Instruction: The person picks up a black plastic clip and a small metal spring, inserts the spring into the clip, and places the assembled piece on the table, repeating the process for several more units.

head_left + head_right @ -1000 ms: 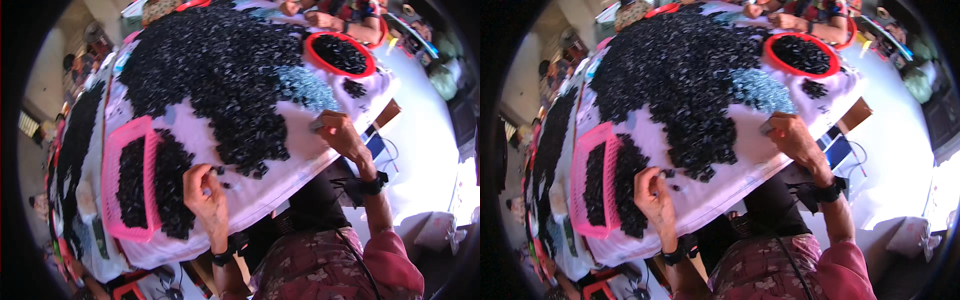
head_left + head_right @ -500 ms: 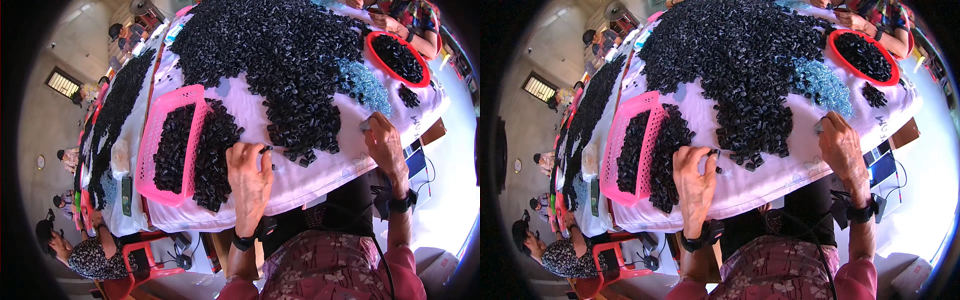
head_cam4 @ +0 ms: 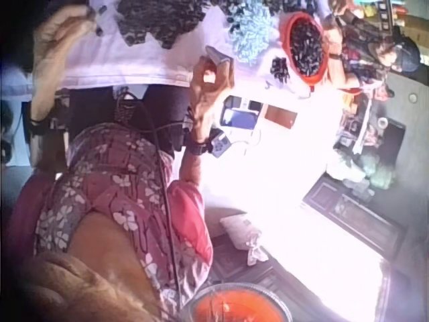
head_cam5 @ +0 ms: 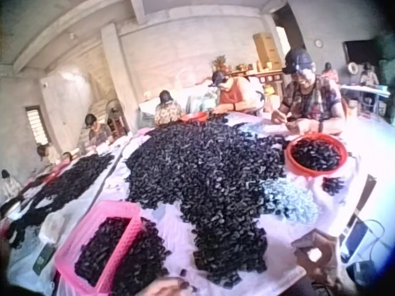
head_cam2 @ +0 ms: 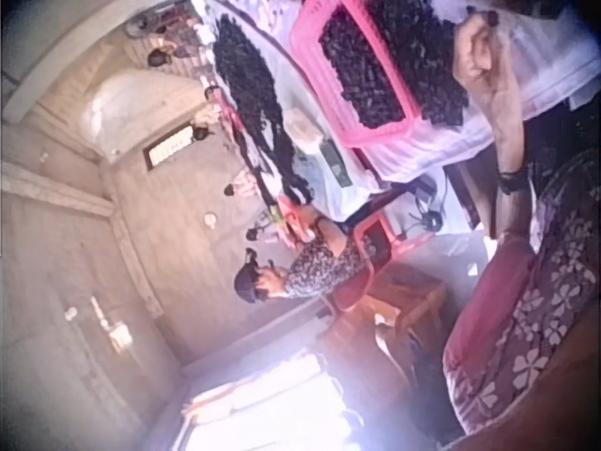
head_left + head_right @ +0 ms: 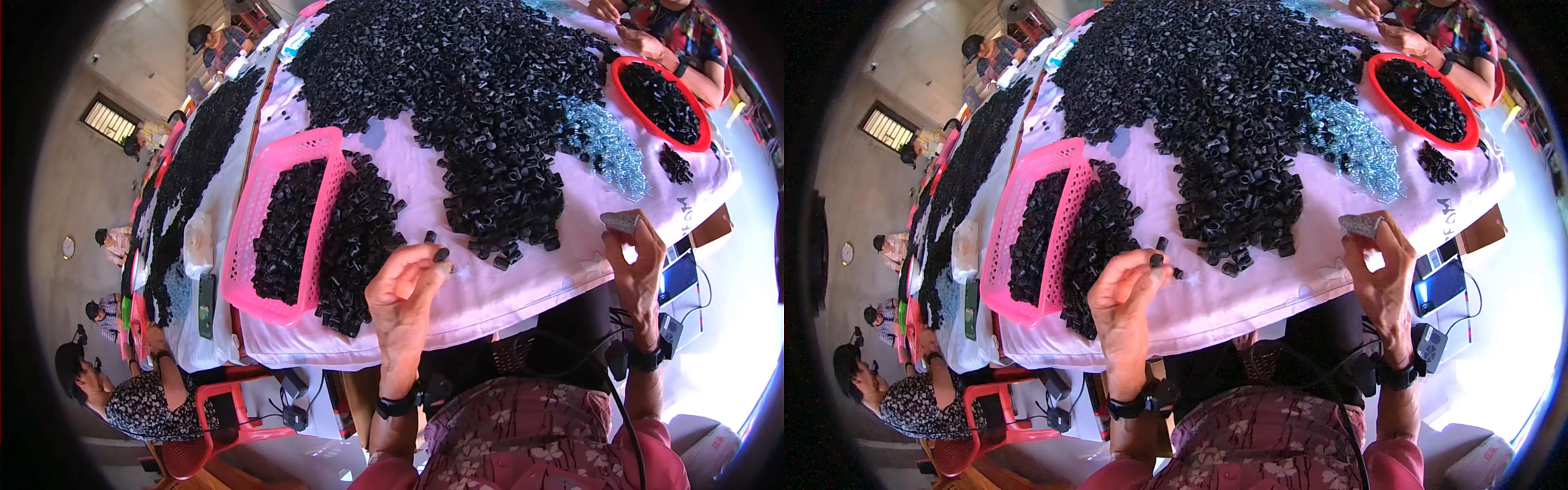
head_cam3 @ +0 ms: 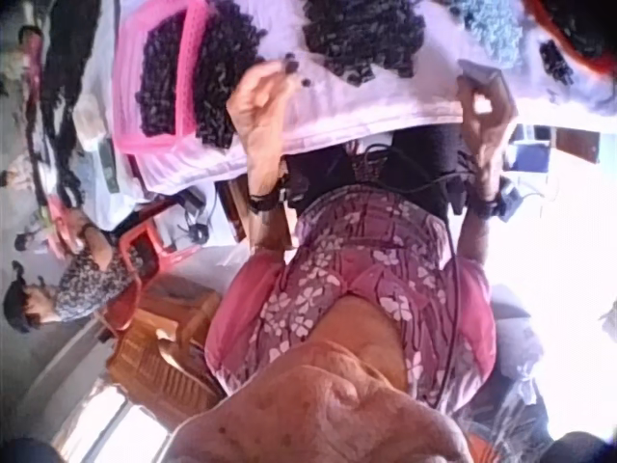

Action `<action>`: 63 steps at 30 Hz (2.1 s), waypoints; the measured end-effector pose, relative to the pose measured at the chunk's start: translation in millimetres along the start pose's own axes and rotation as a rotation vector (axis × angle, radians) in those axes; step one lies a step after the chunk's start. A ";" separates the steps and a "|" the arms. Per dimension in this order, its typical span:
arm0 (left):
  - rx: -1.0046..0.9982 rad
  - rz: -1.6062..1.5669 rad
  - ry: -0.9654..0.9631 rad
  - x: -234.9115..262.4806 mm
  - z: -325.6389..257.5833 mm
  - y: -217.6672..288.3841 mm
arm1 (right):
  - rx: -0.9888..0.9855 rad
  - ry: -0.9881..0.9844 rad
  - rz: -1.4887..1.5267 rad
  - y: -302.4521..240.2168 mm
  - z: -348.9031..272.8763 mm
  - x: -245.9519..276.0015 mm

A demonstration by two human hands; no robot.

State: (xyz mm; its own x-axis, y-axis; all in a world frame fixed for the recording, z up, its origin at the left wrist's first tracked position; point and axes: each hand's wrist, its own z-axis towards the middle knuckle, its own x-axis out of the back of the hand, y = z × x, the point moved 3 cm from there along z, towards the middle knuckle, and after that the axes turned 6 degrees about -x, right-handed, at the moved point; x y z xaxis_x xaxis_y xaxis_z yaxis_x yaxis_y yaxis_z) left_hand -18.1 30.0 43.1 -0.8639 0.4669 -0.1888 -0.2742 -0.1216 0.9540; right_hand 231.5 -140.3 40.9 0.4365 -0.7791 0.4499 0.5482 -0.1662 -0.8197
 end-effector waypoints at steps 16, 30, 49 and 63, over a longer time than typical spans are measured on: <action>0.398 -0.818 -0.062 16.2 -23.3 -21.8 | -0.327 -0.221 0.476 -16.1 -25.0 -41.1; 0.316 -0.677 -0.092 15.0 -26.5 -19.2 | -0.221 -0.276 0.538 -24.5 -33.7 -49.4; 0.300 -0.548 -0.039 13.8 -32.0 -13.4 | -0.027 -0.409 0.512 -75.8 -18.7 -70.6; 0.398 -0.568 -0.065 -6.5 -33.7 -14.1 | 0.111 -0.426 0.447 -89.5 -24.5 -88.8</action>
State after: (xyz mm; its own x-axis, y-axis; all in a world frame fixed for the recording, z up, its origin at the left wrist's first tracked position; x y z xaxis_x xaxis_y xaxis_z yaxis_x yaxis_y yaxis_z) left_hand -22.9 -0.8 23.0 -0.6020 0.4163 -0.6814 -0.4895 0.4818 0.7268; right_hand 126.2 -71.0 65.6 0.8742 -0.4455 0.1932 0.3082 0.2015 -0.9297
